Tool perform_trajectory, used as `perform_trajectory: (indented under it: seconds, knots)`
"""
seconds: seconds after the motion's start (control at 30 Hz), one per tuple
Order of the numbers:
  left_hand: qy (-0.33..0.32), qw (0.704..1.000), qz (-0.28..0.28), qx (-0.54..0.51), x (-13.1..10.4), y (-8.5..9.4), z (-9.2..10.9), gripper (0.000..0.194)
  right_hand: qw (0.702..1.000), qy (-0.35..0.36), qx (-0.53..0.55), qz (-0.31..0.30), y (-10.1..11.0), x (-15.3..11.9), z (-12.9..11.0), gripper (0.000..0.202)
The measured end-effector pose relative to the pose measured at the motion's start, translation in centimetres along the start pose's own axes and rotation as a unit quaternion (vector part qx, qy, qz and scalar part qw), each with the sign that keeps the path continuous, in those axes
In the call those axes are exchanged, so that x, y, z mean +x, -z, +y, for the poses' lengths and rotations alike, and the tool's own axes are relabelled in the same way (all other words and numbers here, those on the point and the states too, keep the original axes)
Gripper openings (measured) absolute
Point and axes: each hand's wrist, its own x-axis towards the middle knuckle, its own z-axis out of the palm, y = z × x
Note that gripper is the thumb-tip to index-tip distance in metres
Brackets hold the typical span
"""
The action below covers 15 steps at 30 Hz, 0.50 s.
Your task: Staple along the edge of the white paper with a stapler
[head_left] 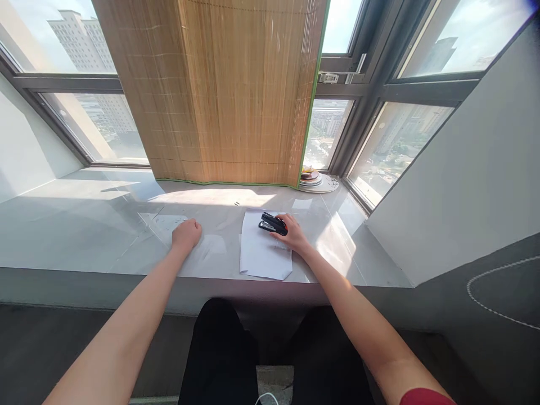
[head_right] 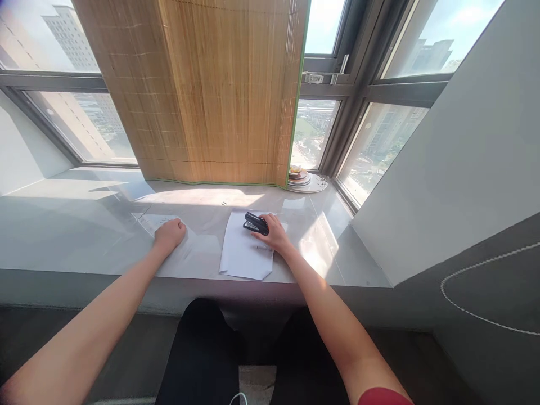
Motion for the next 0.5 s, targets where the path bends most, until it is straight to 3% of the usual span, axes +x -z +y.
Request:
perform_trajectory:
  seconds: [0.17, 0.27, 0.37, 0.5]
  knots:
    - [0.002, 1.000, 0.001, -0.002, -0.1, 0.1, 0.1, 0.038, 0.999, -0.030, 0.021, 0.001, -0.3, 0.5, 0.5, 0.034]
    - [0.003, 1.000, 0.005, 0.002, -0.1, 0.0, 0.2, 0.038, 0.990, -0.069, 0.108, 0.063, 0.7, 0.4, 1.2, 0.035]
    - [0.002, 1.000, 0.007, 0.006, 0.0, 0.0, 0.3, 0.037, 0.952, -0.110, 0.233, 0.166, 1.9, 0.4, 2.0, 0.043]
    - [-0.001, 1.000, 0.008, 0.008, -0.6, 0.4, 0.4, 0.034, 0.876, -0.182, 0.349, 0.278, 2.9, 0.9, 3.3, 0.048]
